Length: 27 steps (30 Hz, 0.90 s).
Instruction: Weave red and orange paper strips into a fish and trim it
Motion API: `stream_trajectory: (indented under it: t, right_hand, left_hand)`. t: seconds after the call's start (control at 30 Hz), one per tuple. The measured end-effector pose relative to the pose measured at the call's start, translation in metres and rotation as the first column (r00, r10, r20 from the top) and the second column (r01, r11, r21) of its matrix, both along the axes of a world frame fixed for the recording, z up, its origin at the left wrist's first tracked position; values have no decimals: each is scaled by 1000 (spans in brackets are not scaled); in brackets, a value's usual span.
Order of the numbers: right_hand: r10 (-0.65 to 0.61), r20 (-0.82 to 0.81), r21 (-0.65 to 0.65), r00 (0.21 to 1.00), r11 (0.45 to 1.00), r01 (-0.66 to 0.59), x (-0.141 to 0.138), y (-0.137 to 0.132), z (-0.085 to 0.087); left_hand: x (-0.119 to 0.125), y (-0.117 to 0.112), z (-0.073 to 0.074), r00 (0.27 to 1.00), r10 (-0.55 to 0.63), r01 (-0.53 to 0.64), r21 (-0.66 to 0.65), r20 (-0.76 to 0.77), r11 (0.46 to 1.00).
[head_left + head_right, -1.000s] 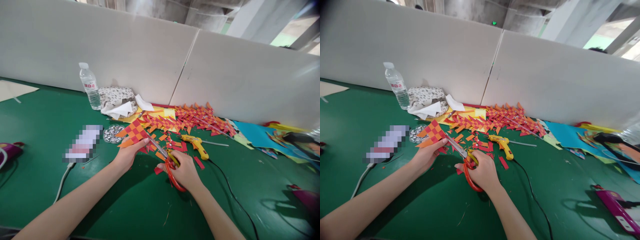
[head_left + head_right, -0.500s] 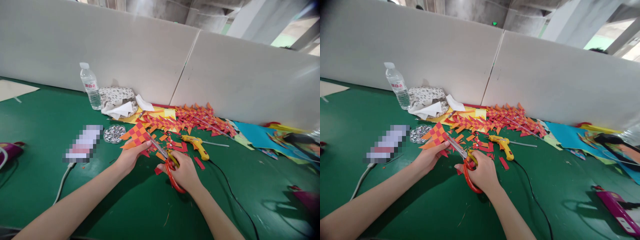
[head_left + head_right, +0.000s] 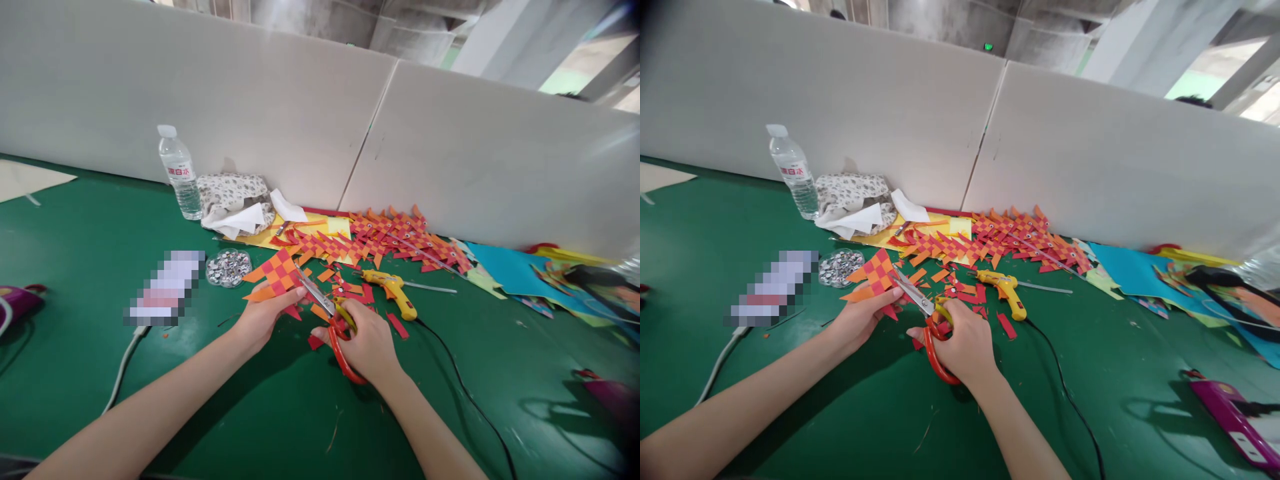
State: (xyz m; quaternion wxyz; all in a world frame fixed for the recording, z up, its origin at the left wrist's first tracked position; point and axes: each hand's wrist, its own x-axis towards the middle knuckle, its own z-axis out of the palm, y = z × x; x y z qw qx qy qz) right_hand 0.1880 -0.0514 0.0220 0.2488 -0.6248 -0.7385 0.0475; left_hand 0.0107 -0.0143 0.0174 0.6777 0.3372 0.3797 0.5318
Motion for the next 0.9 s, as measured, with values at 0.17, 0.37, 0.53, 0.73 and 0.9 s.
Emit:
stream_trajectory:
  t: [0.17, 0.37, 0.53, 0.73, 0.9]
  right_hand:
    - [7, 4, 23, 1000, 1000, -7, 1, 0, -2]
    - [18, 15, 82, 1000, 996, -20, 1, 1, -3]
    - [18, 13, 126, 1000, 992, -19, 1, 1, -4]
    - [7, 53, 163, 999, 986, -15, 2, 2, -5]
    - [0, 55, 146, 998, 989, -8, 1, 1, -7]
  left_hand:
    - [0, -2, 0, 1000, -5, 5, -7, 12, 1000]
    - [0, -1, -1, 999, -6, 6, -7, 33, 1000]
    - [0, -2, 2, 999, -11, 11, -8, 50, 1000]
    - [-1, -4, 4, 998, -15, 15, 1, 68, 1000]
    - [2, -5, 7, 990, 105, -107, 13, 97, 994]
